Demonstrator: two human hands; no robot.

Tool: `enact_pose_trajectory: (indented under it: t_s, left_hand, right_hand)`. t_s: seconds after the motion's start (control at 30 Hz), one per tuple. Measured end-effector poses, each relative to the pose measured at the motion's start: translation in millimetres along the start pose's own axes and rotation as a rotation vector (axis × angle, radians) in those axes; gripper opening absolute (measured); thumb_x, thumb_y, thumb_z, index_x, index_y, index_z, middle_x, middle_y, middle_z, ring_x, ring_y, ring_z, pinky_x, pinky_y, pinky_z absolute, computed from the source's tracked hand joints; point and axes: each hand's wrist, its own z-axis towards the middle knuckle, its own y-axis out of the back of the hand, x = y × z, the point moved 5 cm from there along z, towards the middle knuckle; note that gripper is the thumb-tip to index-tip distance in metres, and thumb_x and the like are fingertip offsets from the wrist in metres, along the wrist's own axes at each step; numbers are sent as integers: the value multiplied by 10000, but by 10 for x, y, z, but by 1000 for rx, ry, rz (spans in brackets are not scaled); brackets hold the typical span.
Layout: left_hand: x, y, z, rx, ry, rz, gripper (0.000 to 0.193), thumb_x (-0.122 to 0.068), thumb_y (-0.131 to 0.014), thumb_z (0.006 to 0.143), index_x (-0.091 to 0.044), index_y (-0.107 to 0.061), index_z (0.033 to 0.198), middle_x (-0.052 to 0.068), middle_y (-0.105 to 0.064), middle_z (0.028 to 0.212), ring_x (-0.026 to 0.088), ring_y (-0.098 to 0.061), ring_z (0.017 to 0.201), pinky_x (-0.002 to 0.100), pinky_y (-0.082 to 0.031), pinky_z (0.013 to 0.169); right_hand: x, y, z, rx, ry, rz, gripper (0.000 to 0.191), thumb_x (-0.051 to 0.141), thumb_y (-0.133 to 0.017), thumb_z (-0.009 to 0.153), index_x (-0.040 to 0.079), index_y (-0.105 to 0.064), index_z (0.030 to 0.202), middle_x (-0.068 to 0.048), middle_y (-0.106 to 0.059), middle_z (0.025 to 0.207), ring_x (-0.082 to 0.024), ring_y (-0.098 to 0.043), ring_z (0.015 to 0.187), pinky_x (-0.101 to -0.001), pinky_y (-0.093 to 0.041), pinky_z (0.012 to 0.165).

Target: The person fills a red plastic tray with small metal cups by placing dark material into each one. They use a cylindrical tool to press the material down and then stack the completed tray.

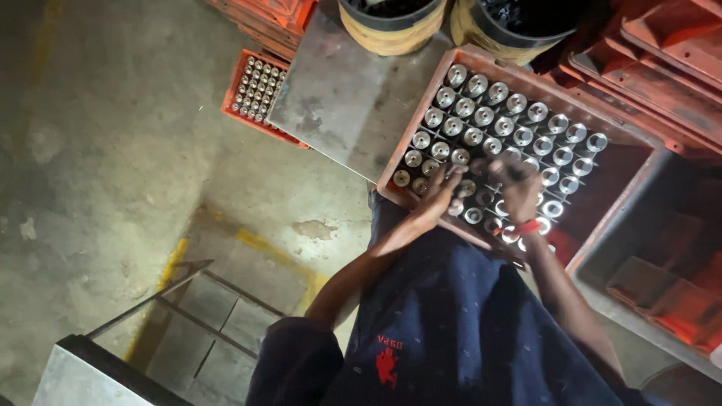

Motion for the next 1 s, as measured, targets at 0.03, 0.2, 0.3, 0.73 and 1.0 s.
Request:
enact_pose_trajectory:
  t_s: [0.03,0.2,0.3,0.73,1.0]
  left_hand:
    - [10,75,-5,-12,16,-49,256,-315,-547,1083,-110,-613,1222,-11,-558,729,71,-457,531,220,-340,443]
    - [-116,432,-90,36,-8,-255,258,-307,-500,1061,-89,-630,1106,-10,-559,720,76,-494,537,222,-374,448]
    - [-181,526,-153,-35,-40,-221,177,-286,-534,1029,-127,-607,1055,0,-565,709,93,-506,533,232,-375,445]
    - [-338,71,-256,224,-155,-46,418,-183,-514,1050,-194,-459,1464,-74,-516,900,47,-468,637,215,-372,500]
    - [-89,160,-80,128,34,-278,287,-290,-530,1060,-111,-554,1285,10,-565,800,69,-480,577,220,-371,464]
  right_hand:
    - [9,137,142,-98,-4,-62,194,185,-777,998,52,-768,1139,-84,-751,974,-133,-672,785,-331,-547,684]
    - [246,472,784,-157,659,-677,101,25,-716,1005,32,-756,1098,-169,-756,1022,-331,-718,912,-436,-563,831]
    - [202,433,938,-274,731,-1034,200,149,-687,895,51,-761,1053,-183,-728,978,-357,-704,885,-444,-559,785]
    - [90,250,286,8,316,-451,322,217,-695,1096,-20,-703,1314,-182,-720,1086,-265,-692,940,-395,-540,821]
    - [-191,20,312,30,130,-35,214,236,-767,1033,48,-768,1137,-77,-763,1064,-141,-701,945,-314,-585,872]
